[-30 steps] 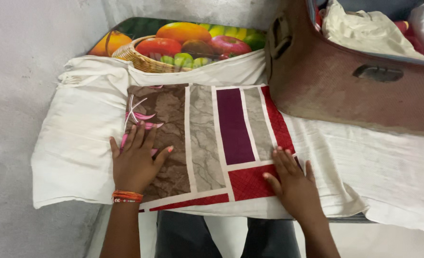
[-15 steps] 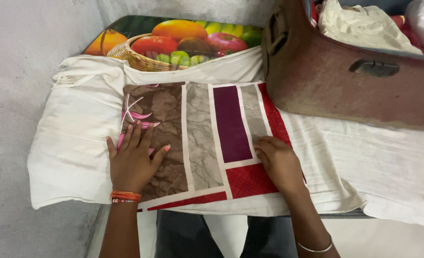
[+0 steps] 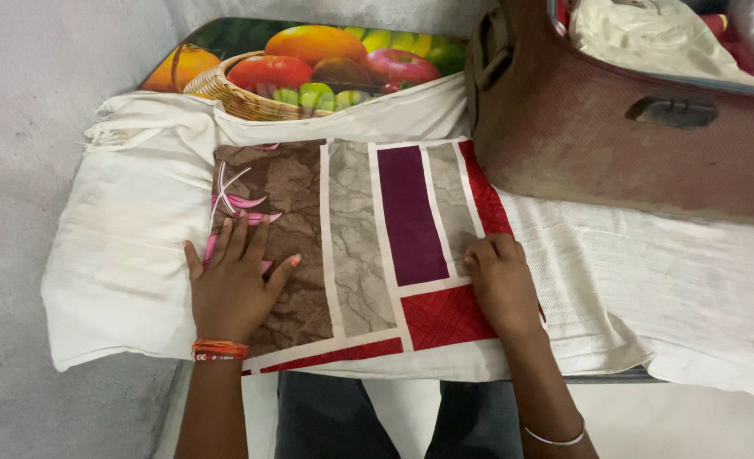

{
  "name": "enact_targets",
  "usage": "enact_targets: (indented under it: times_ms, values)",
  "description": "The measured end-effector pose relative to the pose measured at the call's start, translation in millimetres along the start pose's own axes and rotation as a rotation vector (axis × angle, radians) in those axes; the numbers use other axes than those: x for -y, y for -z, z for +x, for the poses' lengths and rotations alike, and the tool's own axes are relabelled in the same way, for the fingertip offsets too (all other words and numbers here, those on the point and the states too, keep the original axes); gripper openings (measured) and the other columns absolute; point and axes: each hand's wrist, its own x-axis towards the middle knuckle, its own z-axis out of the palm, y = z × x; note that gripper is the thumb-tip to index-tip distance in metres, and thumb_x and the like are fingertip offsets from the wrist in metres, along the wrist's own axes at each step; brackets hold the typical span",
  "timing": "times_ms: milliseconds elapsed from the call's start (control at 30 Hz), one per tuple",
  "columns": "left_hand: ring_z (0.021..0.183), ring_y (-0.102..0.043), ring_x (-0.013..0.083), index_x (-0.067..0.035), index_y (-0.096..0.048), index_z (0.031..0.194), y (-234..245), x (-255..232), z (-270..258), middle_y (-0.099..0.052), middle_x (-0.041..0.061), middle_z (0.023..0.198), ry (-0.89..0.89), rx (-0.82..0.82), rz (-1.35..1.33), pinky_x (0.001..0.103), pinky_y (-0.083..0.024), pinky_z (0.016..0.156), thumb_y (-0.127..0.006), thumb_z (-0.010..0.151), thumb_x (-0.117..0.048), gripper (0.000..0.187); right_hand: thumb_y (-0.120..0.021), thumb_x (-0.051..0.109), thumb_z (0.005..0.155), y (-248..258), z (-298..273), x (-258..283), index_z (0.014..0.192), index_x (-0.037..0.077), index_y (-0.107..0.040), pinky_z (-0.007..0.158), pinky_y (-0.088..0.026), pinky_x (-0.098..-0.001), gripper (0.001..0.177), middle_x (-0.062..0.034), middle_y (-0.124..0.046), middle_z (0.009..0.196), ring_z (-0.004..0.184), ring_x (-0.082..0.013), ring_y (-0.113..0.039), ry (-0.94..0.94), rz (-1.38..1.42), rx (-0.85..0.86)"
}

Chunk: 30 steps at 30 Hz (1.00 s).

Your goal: The person folds a pair of white trousers on a table and places them into an open suitcase. They then fold a patterned cloth on the same table. The actions are performed by hand with no tools visible.

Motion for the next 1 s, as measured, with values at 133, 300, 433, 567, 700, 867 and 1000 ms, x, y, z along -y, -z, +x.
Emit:
enact_targets:
  times_ms: [133, 300, 433, 567, 700, 867, 1000]
  values:
    - [0.150, -0.033, 0.0249, -0.027, -0.044, 0.154, -0.5, 0.9, -1.0, -0.041, 0.008, 0.160, -0.010, -0.010, 0.004, 0.066, -0.008, 0.119, -0.041, 0.092, -0.076, 0.080, -0.063, 0.012, 0.096, 4.7, -1.6, 0.3, 0.099, 0.005, -0.070, 0.092, -0.054, -0.0439, 0.010, -0.0147, -0.066, 0.113, 0.104, -0.0359, -0.062, -0.038, 0.009, -0.066]
    - [0.150, -0.033, 0.0245, -0.027, -0.044, 0.154, -2.3, 0.7, 0.3, -0.041, 0.008, 0.160, -0.002, 0.003, 0.029, 0.066, -0.008, 0.119, -0.041, 0.092, -0.076, 0.079, -0.049, 0.034, 0.104, 13.8, -19.3, 23.6, 0.131, 0.011, -0.063, 0.106, -0.045, -0.0451, 0.038, -0.0125, -0.052, 0.149, 0.133, -0.0313, -0.050, -0.017, 0.180, 0.229]
    - [0.150, -0.033, 0.0243, -0.026, -0.044, 0.155, -1.2, 0.9, 0.1, -0.041, 0.008, 0.159, -0.016, -0.017, 0.006, 0.066, -0.008, 0.119, -0.042, 0.091, -0.075, 0.080, -0.042, 0.061, 0.097, 9.8, -33.4, 28.1, 0.154, 0.013, -0.038, 0.119, -0.023, -0.0490, 0.075, -0.0089, -0.029, 0.163, 0.151, -0.0242, -0.026, 0.308, -0.149, 0.313]
    - [0.149, -0.033, 0.0235, -0.027, -0.046, 0.152, 3.8, -1.0, 0.8, -0.041, 0.006, 0.160, 0.003, -0.016, -0.020, 0.066, -0.011, 0.117, -0.045, 0.089, -0.075, 0.079, -0.039, 0.060, 0.098, 16.8, -27.9, 3.2, 0.161, 0.017, -0.026, 0.120, -0.015, -0.0559, 0.077, -0.0044, -0.020, 0.171, 0.154, -0.0221, -0.017, 0.133, -0.256, 0.413]
    - [0.146, -0.039, 0.0246, -0.026, -0.053, 0.148, 8.9, -4.4, -0.4, -0.047, 0.008, 0.156, 0.012, -0.043, -0.077, 0.065, -0.018, 0.117, -0.052, 0.088, -0.070, 0.075, -0.041, 0.063, 0.095, 23.5, -37.4, -17.4, 0.160, 0.026, -0.032, 0.119, -0.016, -0.0567, 0.075, 0.0026, -0.026, 0.166, 0.151, -0.0201, -0.021, -0.053, -0.313, 0.369]
    - [0.137, -0.052, 0.0343, -0.007, -0.065, 0.137, 10.0, -0.3, -4.7, -0.058, 0.017, 0.148, -0.039, -0.314, -0.197, 0.057, -0.034, 0.115, -0.071, 0.090, -0.044, 0.060, -0.043, 0.061, 0.096, 15.2, -47.4, -28.4, 0.155, 0.021, -0.040, 0.119, -0.023, -0.0563, 0.072, -0.0013, -0.037, 0.163, 0.152, -0.0241, -0.029, 0.023, -0.297, 0.195]
    - [0.132, -0.060, 0.0335, -0.006, -0.068, 0.129, 19.1, 13.6, -34.3, -0.066, 0.014, 0.141, -0.010, -0.547, -0.522, 0.046, -0.046, 0.115, -0.072, 0.095, -0.015, 0.035, -0.056, 0.049, 0.094, 19.5, -50.6, -29.3, 0.147, 0.015, -0.053, 0.115, -0.033, -0.0542, 0.063, -0.0105, -0.048, 0.158, 0.146, -0.0283, -0.043, 0.080, -0.242, 0.080]
